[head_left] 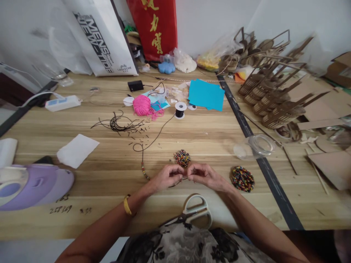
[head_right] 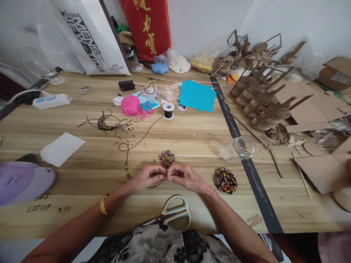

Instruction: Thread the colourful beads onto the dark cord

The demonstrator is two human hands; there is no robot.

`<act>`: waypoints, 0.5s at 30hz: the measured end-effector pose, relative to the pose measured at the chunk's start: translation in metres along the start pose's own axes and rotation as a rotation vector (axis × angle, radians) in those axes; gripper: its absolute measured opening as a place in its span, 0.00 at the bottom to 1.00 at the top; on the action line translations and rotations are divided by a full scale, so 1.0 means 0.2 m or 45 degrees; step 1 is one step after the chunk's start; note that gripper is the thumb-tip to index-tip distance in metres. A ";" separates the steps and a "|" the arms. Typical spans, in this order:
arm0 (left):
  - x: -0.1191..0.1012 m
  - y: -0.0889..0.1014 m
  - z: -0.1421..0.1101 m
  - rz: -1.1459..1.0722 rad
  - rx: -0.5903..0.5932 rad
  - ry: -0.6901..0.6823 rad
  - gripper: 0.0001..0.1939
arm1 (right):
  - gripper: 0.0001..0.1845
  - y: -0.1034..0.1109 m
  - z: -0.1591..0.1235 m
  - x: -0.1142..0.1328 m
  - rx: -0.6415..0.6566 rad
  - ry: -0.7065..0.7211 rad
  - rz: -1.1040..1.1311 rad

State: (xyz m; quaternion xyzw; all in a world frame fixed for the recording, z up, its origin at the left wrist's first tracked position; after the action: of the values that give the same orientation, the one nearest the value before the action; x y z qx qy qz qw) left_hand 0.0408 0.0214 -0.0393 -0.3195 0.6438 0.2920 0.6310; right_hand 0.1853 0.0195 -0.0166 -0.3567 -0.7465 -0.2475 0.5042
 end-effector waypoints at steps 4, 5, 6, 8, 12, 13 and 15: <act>0.01 0.02 0.00 -0.071 0.015 -0.005 0.12 | 0.13 0.01 -0.03 0.04 -0.074 0.058 -0.083; 0.00 0.02 0.00 -0.084 0.016 -0.007 0.13 | 0.13 0.00 -0.03 0.05 -0.087 0.061 -0.102; 0.00 0.02 0.00 -0.099 0.016 -0.003 0.14 | 0.13 0.00 -0.03 0.05 -0.098 0.063 -0.122; -0.01 0.03 0.00 -0.134 0.026 0.014 0.15 | 0.13 0.00 -0.02 0.05 -0.115 0.069 -0.161; -0.03 0.02 0.00 -0.187 0.071 0.035 0.15 | 0.12 -0.01 -0.02 0.06 -0.160 0.098 -0.223; -0.03 0.02 0.00 -0.184 0.073 0.030 0.15 | 0.12 -0.01 -0.01 0.05 -0.173 0.104 -0.238; -0.02 0.02 0.01 -0.165 0.071 0.016 0.15 | 0.12 -0.02 -0.01 0.04 -0.196 0.117 -0.274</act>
State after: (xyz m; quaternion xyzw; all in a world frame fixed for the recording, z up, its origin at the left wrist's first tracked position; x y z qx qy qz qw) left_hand 0.0384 0.0249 -0.0351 -0.3446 0.6336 0.2306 0.6532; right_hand 0.1816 0.0181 -0.0076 -0.3005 -0.7354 -0.3729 0.4794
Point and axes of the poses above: each hand's wrist, its own z-axis towards the middle knuckle, its own y-axis out of the back of the hand, x = y × z, the point moved 5 cm from there along z, towards the middle knuckle, and after that the axes turned 14 degrees about -y, right-handed, at the moved point
